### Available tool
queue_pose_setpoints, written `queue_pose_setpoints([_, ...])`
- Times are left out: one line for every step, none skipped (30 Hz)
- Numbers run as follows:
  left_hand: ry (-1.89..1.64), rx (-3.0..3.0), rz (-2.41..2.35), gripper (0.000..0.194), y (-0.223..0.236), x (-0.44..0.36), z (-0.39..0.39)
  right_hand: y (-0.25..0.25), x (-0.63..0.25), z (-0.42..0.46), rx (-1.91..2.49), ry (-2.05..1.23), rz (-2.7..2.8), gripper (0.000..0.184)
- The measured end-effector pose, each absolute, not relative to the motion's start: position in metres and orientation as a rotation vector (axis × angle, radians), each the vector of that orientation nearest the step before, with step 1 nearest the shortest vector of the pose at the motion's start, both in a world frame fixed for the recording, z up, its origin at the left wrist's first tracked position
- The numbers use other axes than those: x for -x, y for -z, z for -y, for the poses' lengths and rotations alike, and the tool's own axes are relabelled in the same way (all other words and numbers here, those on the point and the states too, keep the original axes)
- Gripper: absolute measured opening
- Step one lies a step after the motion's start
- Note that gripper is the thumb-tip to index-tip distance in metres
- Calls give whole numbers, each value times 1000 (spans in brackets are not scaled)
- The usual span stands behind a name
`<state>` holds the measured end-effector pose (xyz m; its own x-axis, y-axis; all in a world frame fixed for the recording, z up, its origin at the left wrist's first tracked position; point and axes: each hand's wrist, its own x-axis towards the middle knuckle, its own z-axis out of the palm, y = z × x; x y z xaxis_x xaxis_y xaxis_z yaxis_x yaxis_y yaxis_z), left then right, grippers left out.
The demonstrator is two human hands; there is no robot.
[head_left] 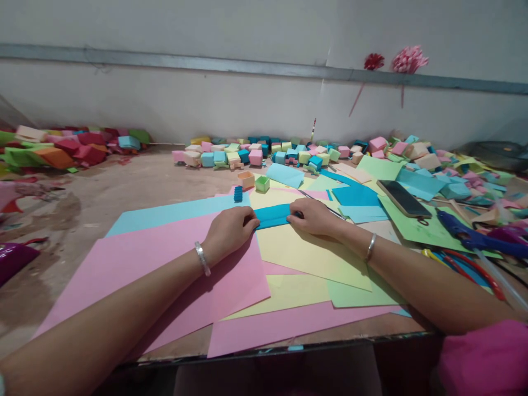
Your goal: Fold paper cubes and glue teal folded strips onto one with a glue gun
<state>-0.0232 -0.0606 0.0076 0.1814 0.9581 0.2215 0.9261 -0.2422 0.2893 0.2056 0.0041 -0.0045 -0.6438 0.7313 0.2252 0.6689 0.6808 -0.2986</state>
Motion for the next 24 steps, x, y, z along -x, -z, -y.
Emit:
queue_pose_setpoints([-551,-2345,-1878,21,-7,23,60,5,-205,-4,1109,-266,2568,21])
queue_pose_setpoints([-550,-2344,-1883,21,-7,23,60,5,-205,-4,1111,-262,2569,21])
queue_pose_setpoints([-549,-2344,-1885,21,-7,23,60,5,-205,-4,1115,-253,2568,22])
queue_pose_setpoints([-546,-2343,-1885,21,-6,23,60,6,-205,-4,1117,-243,2569,22])
queue_pose_setpoints([-543,-2341,-1887,21,-6,23,60,7,-205,-5,1118,-233,2569,22])
queue_pose_setpoints([-539,-2338,-1889,20,-6,23,59,8,-205,-5,1119,-221,2568,22])
queue_pose_setpoints([-530,-2334,-1891,20,-6,23,59,9,-204,-6,1122,-211,2566,22])
queue_pose_setpoints([-518,-2331,-1894,19,-6,23,60,9,-204,-6,1130,-203,2562,23])
queue_pose_setpoints([-505,-2329,-1899,19,-6,22,60,10,-204,-6,1145,-198,2558,23])
queue_pose_setpoints([-494,-2327,-1904,18,-7,22,60,10,-203,-6,1163,-196,2555,24])
queue_pose_setpoints([-488,-2327,-1908,18,-7,22,60,10,-203,-6,1184,-195,2553,25])
queue_pose_setpoints([-488,-2331,-1911,18,-7,21,60,10,-202,-6,1202,-195,2553,26])
queue_pose_setpoints([-491,-2334,-1914,18,-8,21,60,9,-202,-6,1213,-195,2555,27])
queue_pose_setpoints([-496,-2338,-1915,18,-8,21,60,8,-201,-6,1215,-196,2556,27])
queue_pose_setpoints([-500,-2344,-1913,17,-8,20,60,7,-201,-6,1211,-199,2560,27])
queue_pose_setpoints([-502,-2349,-1911,17,-8,20,60,7,-201,-5,1208,-204,2562,26])
queue_pose_setpoints([-503,-2354,-1910,17,-8,20,60,6,-201,-6,1205,-213,2563,26])
queue_pose_setpoints([-501,-2358,-1910,17,-8,20,60,6,-201,-6,1202,-225,2562,25])
queue_pose_setpoints([-497,-2359,-1912,17,-8,20,60,6,-202,-6,1200,-241,2560,25])
queue_pose_setpoints([-491,-2358,-1917,17,-8,20,60,6,-202,-6,1205,-260,2550,24])
queue_pose_setpoints([-486,-2353,-1922,17,-8,20,60,5,-202,-6,1214,-286,2532,23])
queue_pose_setpoints([-484,-2346,-1926,16,-8,20,60,5,-203,-6,1224,-323,2503,21])
queue_pose_setpoints([-486,-2340,-1926,15,-8,20,61,5,-203,-5,1232,-371,2469,17])
queue_pose_setpoints([-488,-2333,-1924,14,-8,20,61,5,-203,-4,1242,-425,2427,13])
